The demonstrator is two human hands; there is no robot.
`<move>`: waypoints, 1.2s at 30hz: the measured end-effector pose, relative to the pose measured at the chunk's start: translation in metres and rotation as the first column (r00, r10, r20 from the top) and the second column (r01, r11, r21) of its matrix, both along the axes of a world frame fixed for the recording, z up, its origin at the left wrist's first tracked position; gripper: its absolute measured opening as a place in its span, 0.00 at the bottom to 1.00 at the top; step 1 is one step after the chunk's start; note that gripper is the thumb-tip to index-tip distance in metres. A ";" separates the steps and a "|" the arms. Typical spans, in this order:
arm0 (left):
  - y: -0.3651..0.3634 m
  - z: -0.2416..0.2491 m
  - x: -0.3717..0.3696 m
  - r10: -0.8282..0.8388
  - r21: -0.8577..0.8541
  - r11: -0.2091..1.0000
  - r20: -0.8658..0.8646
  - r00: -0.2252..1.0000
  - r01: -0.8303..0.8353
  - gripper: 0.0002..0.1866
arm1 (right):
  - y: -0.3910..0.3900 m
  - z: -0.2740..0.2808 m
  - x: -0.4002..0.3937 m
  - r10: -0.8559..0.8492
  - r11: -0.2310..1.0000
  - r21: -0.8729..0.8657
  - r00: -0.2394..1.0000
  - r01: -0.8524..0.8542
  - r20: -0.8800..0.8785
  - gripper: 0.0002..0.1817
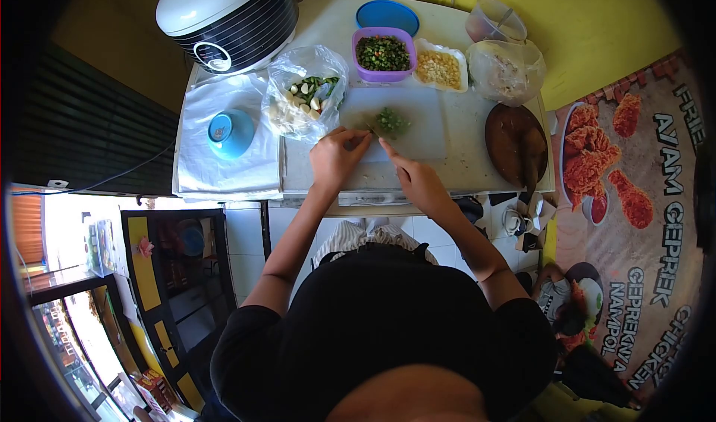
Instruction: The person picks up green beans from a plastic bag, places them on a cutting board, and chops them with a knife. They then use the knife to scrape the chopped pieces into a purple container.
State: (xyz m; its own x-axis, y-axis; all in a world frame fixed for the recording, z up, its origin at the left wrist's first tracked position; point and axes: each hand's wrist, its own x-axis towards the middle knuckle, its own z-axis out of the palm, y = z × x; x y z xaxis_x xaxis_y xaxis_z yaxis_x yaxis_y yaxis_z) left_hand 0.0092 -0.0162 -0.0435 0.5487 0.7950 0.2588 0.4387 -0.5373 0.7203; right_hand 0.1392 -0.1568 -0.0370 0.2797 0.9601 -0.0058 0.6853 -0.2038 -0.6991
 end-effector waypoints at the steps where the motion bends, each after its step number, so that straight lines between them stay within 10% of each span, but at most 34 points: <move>1: 0.000 -0.001 0.000 0.005 0.008 1.000 0.012 1.000 -0.005 0.08 | 0.001 0.001 0.001 0.001 1.000 0.001 1.000 -0.001 0.000 0.33; 9: -0.002 0.002 -0.002 0.023 -0.047 0.999 0.027 0.999 -0.021 0.08 | -0.006 0.001 0.012 0.063 0.987 0.159 0.950 -0.014 -0.306 0.31; 27: 0.000 -0.003 -0.001 0.051 -0.036 0.998 0.074 0.996 -0.049 0.07 | -0.001 0.020 0.006 0.045 0.998 -0.045 0.994 -0.050 -0.096 0.31; 36: -0.001 0.000 0.001 0.081 -0.016 0.997 0.089 0.993 -0.080 0.07 | -0.015 0.020 0.005 0.029 0.992 -0.107 0.962 -0.060 -0.271 0.30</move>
State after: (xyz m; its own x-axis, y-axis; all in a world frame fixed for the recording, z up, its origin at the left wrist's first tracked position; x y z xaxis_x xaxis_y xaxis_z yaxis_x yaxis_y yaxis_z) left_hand 0.0105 -0.0170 -0.0432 0.4578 0.8391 0.2940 0.4133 -0.4936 0.7652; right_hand 0.1439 -0.1721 -0.0167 0.2096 0.9602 -0.1845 0.4854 -0.2659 -0.8329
